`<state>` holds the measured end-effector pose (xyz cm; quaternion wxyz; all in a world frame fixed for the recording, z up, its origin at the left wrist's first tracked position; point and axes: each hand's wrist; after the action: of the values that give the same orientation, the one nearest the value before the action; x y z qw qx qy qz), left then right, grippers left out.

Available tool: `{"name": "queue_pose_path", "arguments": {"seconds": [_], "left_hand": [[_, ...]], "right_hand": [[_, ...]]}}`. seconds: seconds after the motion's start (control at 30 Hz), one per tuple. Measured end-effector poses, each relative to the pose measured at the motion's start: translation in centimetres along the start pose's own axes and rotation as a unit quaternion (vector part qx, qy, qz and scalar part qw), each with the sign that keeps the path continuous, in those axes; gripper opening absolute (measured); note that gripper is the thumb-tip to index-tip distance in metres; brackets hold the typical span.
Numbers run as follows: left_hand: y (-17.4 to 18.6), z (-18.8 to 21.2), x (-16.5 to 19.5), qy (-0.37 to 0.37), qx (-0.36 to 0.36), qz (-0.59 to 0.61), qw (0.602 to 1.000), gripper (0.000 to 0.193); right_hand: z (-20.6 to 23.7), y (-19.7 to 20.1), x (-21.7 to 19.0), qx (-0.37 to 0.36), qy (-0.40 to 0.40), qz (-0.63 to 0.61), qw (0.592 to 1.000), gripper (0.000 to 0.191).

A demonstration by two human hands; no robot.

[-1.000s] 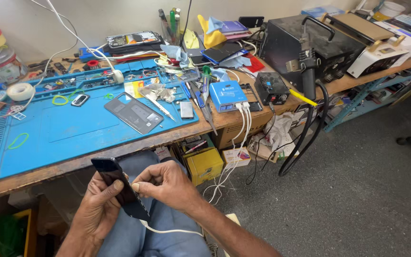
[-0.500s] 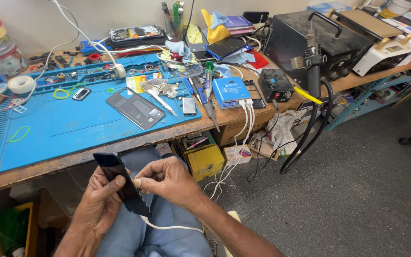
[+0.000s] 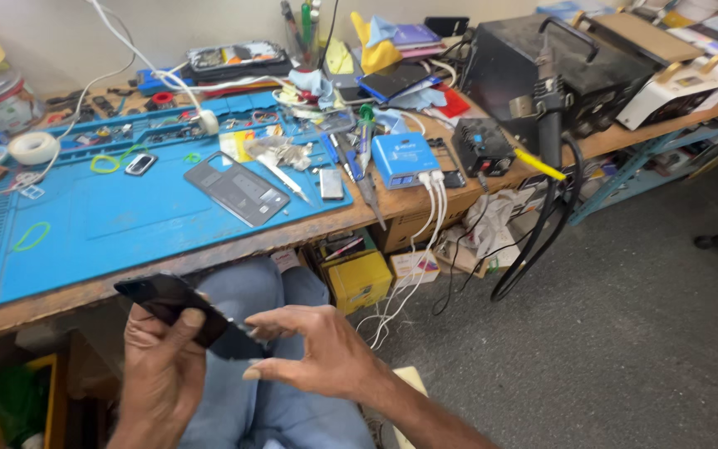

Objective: The person repairs a smartphone at a workbench. They test the powered-on phone, open it on the mat, disconnect and remove internal components including the battery, handle the back cover and small parts, and reposition the phone body while working on its internals.

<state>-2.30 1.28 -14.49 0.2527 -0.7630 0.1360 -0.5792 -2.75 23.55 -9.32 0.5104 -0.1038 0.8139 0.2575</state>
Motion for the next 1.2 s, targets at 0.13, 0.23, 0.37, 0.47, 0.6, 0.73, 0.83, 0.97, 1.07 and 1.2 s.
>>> {"name": "queue_pose_path", "arguments": {"seconds": [0.13, 0.23, 0.37, 0.47, 0.6, 0.73, 0.83, 0.97, 1.07, 1.2], "left_hand": [[-2.9, 2.4, 0.5, -0.108, -0.075, -0.047, 0.99, 0.031], [-4.7, 3.8, 1.8, -0.218, -0.191, -0.123, 0.949, 0.025], [-4.7, 4.6, 5.6, -0.348, -0.246, -0.32, 0.846, 0.021], [-4.1, 5.0, 8.1, -0.41, -0.254, -0.409, 0.775, 0.021], [-4.2, 5.4, 8.9, -0.458, -0.27, -0.442, 0.722, 0.011], [-4.4, 5.8, 9.2, -0.487, -0.295, -0.462, 0.681, 0.008], [-4.5, 5.9, 9.3, -0.487, -0.318, -0.467, 0.666, 0.006], [-4.7, 5.7, 8.8, -0.479, -0.325, -0.459, 0.674, 0.006], [-4.4, 5.6, 8.3, -0.46, -0.319, -0.444, 0.7, 0.006], [-3.7, 5.7, 8.5, -0.362, -0.281, -0.421, 0.783, 0.009]], "right_hand": [[1.3, -0.5, 0.4, 0.082, 0.112, 0.056, 0.989, 0.04], [1.8, -0.8, 1.2, 0.124, 0.163, 0.052, 0.977, 0.033], [2.5, -0.6, 1.3, 0.178, 0.226, 0.062, 0.956, 0.029], [2.6, 0.1, 0.9, 0.212, 0.298, 0.138, 0.921, 0.02], [2.3, 0.8, 0.5, 0.22, 0.343, 0.206, 0.89, 0.017], [1.7, 1.0, 0.6, 0.226, 0.342, 0.202, 0.89, 0.03], [1.7, 1.0, 0.5, 0.211, 0.334, 0.222, 0.891, 0.029], [1.8, 1.0, 0.7, 0.192, 0.334, 0.248, 0.889, 0.028], [1.9, 0.9, 1.3, 0.179, 0.339, 0.251, 0.889, 0.027], [2.2, 0.5, 1.9, 0.163, 0.304, 0.224, 0.912, 0.031]]}}
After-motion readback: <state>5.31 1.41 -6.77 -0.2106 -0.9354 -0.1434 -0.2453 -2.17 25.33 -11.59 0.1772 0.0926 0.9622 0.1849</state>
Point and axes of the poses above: each hand's wrist, its own z-axis away from the middle knuckle, its own y-axis out of the back of the hand, x = y × z, and after that the axes turned 9 degrees about -z, right-handed
